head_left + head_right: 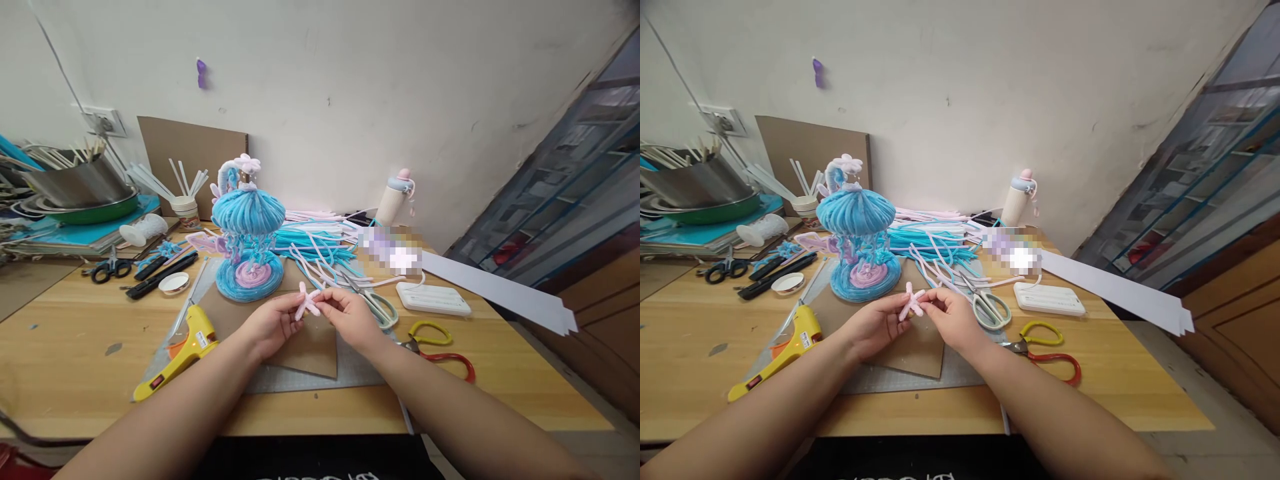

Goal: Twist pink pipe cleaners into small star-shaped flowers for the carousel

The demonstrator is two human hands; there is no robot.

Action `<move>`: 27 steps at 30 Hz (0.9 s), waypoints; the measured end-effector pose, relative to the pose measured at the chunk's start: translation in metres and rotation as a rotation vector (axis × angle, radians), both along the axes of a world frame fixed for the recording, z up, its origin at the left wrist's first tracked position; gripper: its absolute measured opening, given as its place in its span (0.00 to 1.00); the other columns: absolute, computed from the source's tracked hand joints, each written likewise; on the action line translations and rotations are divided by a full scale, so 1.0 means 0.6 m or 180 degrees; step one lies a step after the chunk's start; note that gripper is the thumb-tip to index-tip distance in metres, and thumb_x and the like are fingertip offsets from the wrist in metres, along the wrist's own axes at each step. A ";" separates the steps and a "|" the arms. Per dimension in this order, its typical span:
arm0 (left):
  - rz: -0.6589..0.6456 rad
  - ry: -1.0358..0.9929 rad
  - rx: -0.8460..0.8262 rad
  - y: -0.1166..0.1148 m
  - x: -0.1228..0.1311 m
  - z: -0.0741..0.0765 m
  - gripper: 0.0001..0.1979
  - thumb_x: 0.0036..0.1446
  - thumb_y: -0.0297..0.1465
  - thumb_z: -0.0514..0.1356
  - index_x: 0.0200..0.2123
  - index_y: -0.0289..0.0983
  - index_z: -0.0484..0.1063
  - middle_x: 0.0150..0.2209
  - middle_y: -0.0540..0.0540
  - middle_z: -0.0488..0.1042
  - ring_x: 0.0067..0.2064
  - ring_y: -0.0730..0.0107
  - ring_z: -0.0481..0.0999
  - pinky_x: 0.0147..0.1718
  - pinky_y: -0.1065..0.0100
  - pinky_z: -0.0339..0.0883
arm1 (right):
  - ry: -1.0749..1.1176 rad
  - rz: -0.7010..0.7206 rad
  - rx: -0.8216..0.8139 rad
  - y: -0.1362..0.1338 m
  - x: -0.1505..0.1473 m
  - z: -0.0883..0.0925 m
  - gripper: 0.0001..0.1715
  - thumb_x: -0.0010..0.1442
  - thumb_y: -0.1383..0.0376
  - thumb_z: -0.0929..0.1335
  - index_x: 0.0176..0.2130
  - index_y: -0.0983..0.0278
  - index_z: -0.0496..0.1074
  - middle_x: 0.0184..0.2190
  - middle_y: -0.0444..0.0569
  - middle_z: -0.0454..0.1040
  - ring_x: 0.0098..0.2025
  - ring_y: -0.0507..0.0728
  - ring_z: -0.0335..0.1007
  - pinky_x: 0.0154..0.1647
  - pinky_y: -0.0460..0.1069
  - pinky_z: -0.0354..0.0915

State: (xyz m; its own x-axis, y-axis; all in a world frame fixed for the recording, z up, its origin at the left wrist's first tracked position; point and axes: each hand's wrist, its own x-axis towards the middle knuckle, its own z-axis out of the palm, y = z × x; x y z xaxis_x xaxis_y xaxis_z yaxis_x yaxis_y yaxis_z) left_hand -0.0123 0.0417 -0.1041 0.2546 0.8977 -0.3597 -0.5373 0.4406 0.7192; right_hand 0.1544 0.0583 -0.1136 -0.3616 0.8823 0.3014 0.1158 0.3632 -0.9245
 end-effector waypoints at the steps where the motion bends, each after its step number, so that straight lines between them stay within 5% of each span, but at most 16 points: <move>1: -0.0070 -0.0091 -0.0114 0.000 0.000 0.001 0.06 0.51 0.26 0.62 0.34 0.30 0.76 0.28 0.47 0.75 0.26 0.79 0.70 0.25 0.78 0.65 | 0.0062 0.0040 -0.0017 0.003 0.001 -0.002 0.05 0.56 0.67 0.66 0.34 0.63 0.72 0.32 0.47 0.75 0.34 0.54 0.71 0.36 0.49 0.67; 7: -0.0165 -0.0527 -0.0213 -0.004 0.003 0.006 0.06 0.52 0.24 0.61 0.35 0.31 0.75 0.27 0.48 0.75 0.25 0.80 0.70 0.25 0.79 0.65 | 0.0146 0.0028 0.0989 0.006 0.007 0.000 0.03 0.55 0.66 0.68 0.35 0.61 0.72 0.34 0.48 0.72 0.38 0.55 0.69 0.40 0.50 0.66; 11: -0.0325 -0.0596 -0.0054 -0.008 0.003 0.009 0.05 0.52 0.26 0.62 0.35 0.33 0.75 0.28 0.48 0.74 0.27 0.80 0.71 0.26 0.79 0.65 | 0.0323 0.0165 0.1166 0.002 0.007 0.003 0.04 0.55 0.66 0.69 0.35 0.60 0.72 0.35 0.49 0.71 0.40 0.55 0.69 0.41 0.51 0.66; 21: -0.0462 0.0428 0.1348 -0.017 0.011 0.014 0.07 0.47 0.31 0.66 0.28 0.34 0.71 0.27 0.50 0.71 0.28 0.77 0.68 0.30 0.73 0.59 | 0.0613 0.0040 0.0141 -0.003 0.004 0.011 0.08 0.56 0.61 0.68 0.30 0.63 0.72 0.28 0.45 0.68 0.30 0.51 0.64 0.31 0.47 0.61; 27: -0.0294 0.0845 0.1541 -0.015 0.011 0.011 0.09 0.49 0.32 0.65 0.30 0.33 0.71 0.26 0.50 0.71 0.28 0.76 0.67 0.30 0.72 0.58 | 0.0911 0.0231 -0.0896 0.005 0.003 0.001 0.10 0.53 0.58 0.69 0.30 0.64 0.70 0.20 0.40 0.62 0.20 0.47 0.52 0.20 0.43 0.49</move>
